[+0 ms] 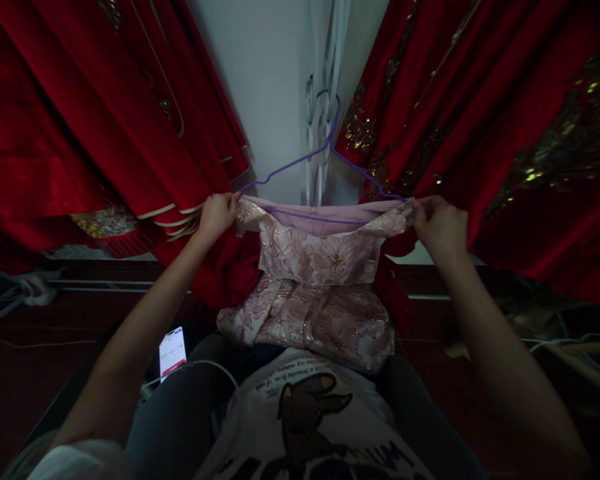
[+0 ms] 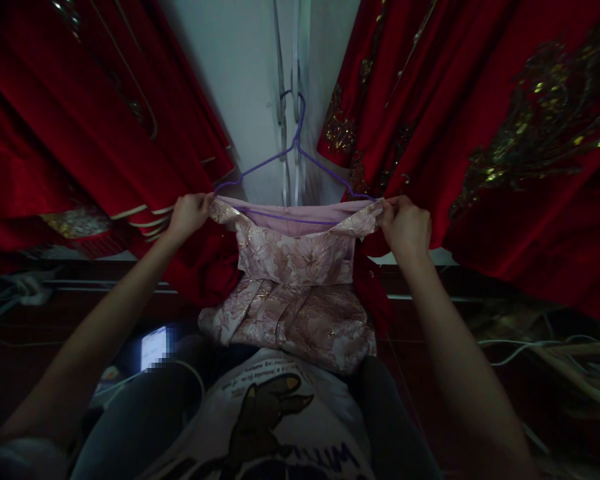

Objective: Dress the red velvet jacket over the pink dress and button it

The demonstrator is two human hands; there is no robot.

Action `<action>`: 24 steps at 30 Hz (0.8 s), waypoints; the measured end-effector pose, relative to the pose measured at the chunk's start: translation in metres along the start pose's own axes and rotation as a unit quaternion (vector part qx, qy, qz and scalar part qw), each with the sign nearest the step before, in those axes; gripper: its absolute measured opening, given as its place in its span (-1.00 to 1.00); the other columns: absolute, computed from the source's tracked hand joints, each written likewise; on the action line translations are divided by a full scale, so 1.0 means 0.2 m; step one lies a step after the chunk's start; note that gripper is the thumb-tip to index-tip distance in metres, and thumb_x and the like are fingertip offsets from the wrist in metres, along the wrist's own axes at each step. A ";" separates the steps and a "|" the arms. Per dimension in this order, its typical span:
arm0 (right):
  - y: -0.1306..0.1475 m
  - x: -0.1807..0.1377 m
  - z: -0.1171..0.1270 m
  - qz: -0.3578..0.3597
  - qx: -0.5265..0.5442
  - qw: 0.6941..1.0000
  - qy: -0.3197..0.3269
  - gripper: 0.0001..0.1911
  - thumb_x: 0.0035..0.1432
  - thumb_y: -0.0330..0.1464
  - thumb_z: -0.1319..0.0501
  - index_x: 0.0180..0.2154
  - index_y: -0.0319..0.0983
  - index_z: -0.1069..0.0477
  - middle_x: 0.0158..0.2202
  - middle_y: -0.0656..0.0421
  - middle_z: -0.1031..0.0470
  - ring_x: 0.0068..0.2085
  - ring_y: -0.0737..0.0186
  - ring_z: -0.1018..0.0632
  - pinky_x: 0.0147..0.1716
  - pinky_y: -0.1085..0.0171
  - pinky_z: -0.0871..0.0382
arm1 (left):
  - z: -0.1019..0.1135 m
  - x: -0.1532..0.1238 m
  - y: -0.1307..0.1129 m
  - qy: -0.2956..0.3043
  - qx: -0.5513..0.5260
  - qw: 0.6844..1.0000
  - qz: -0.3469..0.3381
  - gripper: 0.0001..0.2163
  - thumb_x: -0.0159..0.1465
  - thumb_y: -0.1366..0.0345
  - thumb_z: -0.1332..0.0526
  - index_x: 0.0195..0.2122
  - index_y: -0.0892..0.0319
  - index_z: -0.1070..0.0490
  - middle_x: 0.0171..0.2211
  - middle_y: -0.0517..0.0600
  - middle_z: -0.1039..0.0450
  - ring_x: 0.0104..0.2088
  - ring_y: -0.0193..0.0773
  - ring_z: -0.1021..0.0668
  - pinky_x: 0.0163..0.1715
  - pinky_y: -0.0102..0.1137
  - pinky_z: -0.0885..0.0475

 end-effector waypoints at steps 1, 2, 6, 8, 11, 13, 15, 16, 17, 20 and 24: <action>-0.01 -0.01 -0.01 -0.003 0.004 1.000 0.014 -0.69 0.26 -0.29 -0.12 -0.12 -0.30 -0.54 -0.23 -0.09 -0.63 -0.24 0.01 -0.62 -0.21 0.20 -0.35 | 0.00 -0.02 0.01 0.012 0.005 1.000 0.004 -0.54 0.40 0.09 0.09 -0.31 0.22 -0.53 -0.31 0.22 -0.58 -0.26 -0.02 -0.58 -0.23 -0.30 -0.29; -0.03 -0.01 -0.02 -0.006 0.007 0.999 0.034 -0.70 0.24 -0.29 -0.13 -0.15 -0.30 -0.56 -0.24 -0.10 -0.63 -0.24 0.01 -0.62 -0.21 0.19 -0.35 | 0.01 -0.05 0.02 0.027 0.008 1.000 0.004 -0.54 0.39 0.09 0.09 -0.34 0.21 -0.53 -0.32 0.21 -0.58 -0.28 -0.02 -0.58 -0.26 -0.31 -0.29; -0.11 -0.11 -0.07 -0.022 0.035 0.986 0.163 -0.80 0.14 -0.36 -0.19 -0.29 -0.23 -0.58 -0.32 -0.01 -0.64 -0.30 0.05 -0.62 -0.27 0.20 -0.38 | -0.01 -0.18 0.02 0.120 -0.015 0.993 -0.019 -0.57 0.37 0.09 0.07 -0.41 0.19 -0.49 -0.42 0.14 -0.55 -0.39 -0.10 -0.55 -0.34 -0.33 -0.28; -0.13 -0.17 -0.09 -0.015 0.068 0.975 0.212 -0.83 0.11 -0.35 -0.19 -0.32 -0.19 -0.57 -0.35 0.07 -0.64 -0.32 0.08 -0.62 -0.32 0.21 -0.40 | -0.02 -0.25 -0.04 0.178 -0.044 0.982 -0.054 -0.57 0.38 0.07 0.07 -0.44 0.17 -0.47 -0.48 0.08 -0.52 -0.44 -0.17 -0.53 -0.38 -0.36 -0.28; -0.11 -0.26 -0.06 0.029 0.127 0.963 0.235 -0.83 0.12 -0.29 -0.18 -0.33 -0.16 -0.55 -0.34 0.13 -0.63 -0.32 0.10 -0.63 -0.34 0.23 -0.42 | -0.01 -0.29 -0.22 0.186 -0.085 0.965 -0.166 -0.55 0.40 0.03 0.08 -0.39 0.15 -0.49 -0.44 0.05 -0.52 -0.39 -0.20 -0.53 -0.32 -0.36 -0.35; -0.05 -0.29 -0.02 0.050 0.167 0.955 0.240 -0.83 0.12 -0.28 -0.17 -0.33 -0.16 -0.53 -0.35 0.14 -0.63 -0.34 0.13 -0.62 -0.35 0.24 -0.44 | 0.01 -0.27 -0.37 0.111 -0.108 0.948 -0.279 -0.59 0.41 0.06 0.05 -0.30 0.14 -0.52 -0.21 0.08 -0.54 -0.16 -0.15 -0.54 -0.09 -0.29 -0.38; 0.02 -0.31 0.02 0.054 0.198 0.950 0.234 -0.83 0.14 -0.27 -0.16 -0.32 -0.16 -0.51 -0.36 0.14 -0.61 -0.36 0.14 -0.61 -0.35 0.24 -0.45 | -0.01 -0.21 -0.51 0.040 -0.104 0.927 -0.359 -0.64 0.39 0.09 -0.02 -0.26 0.14 -0.55 0.06 0.10 -0.42 0.10 -0.08 -0.42 0.17 -0.15 -0.25; 0.06 -0.31 0.03 0.053 0.208 0.950 0.228 -0.82 0.15 -0.27 -0.15 -0.30 -0.17 -0.50 -0.36 0.14 -0.61 -0.36 0.14 -0.61 -0.34 0.22 -0.46 | -0.04 -0.18 -0.56 0.019 -0.091 0.924 -0.372 -0.66 0.39 0.10 -0.04 -0.25 0.14 -0.56 0.12 0.09 -0.37 0.17 -0.04 -0.35 0.25 -0.06 -0.14; 0.08 -0.31 0.04 0.052 0.215 0.950 0.219 -0.81 0.16 -0.25 -0.15 -0.29 -0.17 -0.49 -0.35 0.14 -0.61 -0.34 0.13 -0.61 -0.32 0.21 -0.46 | -0.09 -0.15 -0.59 0.009 -0.076 0.926 -0.369 -0.67 0.39 0.12 -0.05 -0.25 0.15 -0.57 0.14 0.10 -0.34 0.20 -0.01 -0.32 0.28 0.02 -0.05; 0.09 -0.29 0.03 0.043 0.224 0.956 0.184 -0.79 0.19 -0.23 -0.13 -0.25 -0.17 -0.49 -0.28 0.11 -0.62 -0.26 0.09 -0.61 -0.23 0.15 -0.46 | -0.23 -0.11 -0.63 0.039 -0.028 0.939 -0.341 -0.68 0.39 0.16 -0.05 -0.22 0.16 -0.58 -0.03 0.14 -0.43 0.07 0.00 -0.40 0.24 0.11 -0.04; -0.06 -0.25 0.00 0.024 0.239 0.962 0.129 -0.78 0.16 -0.21 -0.16 -0.26 -0.19 -0.49 -0.29 0.07 -0.61 -0.29 0.08 -0.61 -0.24 0.13 -0.48 | -0.29 -0.17 -0.60 0.048 -0.023 0.935 -0.350 -0.62 0.43 0.13 0.02 -0.24 0.16 -0.56 -0.19 0.09 -0.46 -0.10 -0.08 -0.45 0.05 -0.05 -0.22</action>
Point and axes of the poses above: each hand's wrist, its own x-axis towards the middle knuckle, its own z-axis out of the back of the hand, y = z × x, the point moved 2 cm from there along x, towards the middle knuckle
